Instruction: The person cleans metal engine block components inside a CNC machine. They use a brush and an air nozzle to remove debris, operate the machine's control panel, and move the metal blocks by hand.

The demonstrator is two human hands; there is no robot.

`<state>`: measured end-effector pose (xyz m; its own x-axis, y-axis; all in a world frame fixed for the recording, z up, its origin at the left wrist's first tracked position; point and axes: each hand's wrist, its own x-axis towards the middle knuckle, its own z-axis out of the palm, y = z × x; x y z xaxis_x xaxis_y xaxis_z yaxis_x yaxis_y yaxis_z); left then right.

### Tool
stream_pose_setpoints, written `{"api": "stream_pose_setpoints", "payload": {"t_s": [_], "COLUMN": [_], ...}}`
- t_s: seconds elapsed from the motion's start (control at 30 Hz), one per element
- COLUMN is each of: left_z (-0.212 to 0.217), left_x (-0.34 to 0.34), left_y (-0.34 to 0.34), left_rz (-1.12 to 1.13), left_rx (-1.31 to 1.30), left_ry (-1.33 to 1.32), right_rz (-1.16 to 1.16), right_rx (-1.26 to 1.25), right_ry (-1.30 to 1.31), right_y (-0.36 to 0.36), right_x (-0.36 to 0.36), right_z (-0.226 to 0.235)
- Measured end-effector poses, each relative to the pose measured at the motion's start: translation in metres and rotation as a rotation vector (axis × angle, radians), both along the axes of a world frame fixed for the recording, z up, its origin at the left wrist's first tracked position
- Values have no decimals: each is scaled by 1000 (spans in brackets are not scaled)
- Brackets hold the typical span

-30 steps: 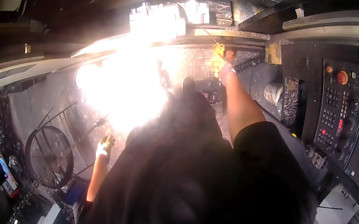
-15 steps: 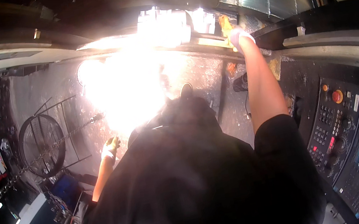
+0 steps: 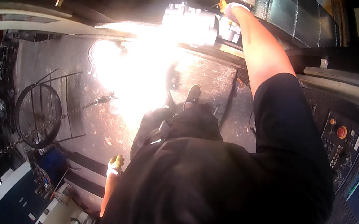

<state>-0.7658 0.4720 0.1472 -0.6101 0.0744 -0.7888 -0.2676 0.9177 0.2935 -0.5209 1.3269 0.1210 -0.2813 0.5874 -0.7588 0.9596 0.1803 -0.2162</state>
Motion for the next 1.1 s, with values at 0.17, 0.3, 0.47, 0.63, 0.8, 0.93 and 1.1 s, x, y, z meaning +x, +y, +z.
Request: {"api": "stream_pose_setpoints", "payload": {"t_s": [0.17,0.3,0.47,0.63,0.8,0.93,1.1], "left_z": [-10,-40,-57,-75,-108,-131,-127], "left_x": [-3,-29,-75,-95,-105,-114,-124], "left_y": [-33,-41,-25,-56,-119,-170,-191], "left_rz": [-50,-54,46,134,194,210,250], "left_rx": [-51,68,238,297,233,174,145], "left_ry": [-79,-80,-158,-147,-172,-280,-311], "right_rz": [-136,-61,171,279,371,263,126], "right_rx": [175,108,227,385,525,412,454], "right_ry": [-48,-51,-219,-201,-414,-428,-420], "right_y": [-57,-111,-194,-264,-336,-340,-362], "right_x": [-18,-45,-82,-102,-132,-138,-146], "right_z": [40,111,160,145,124,103,106]}}
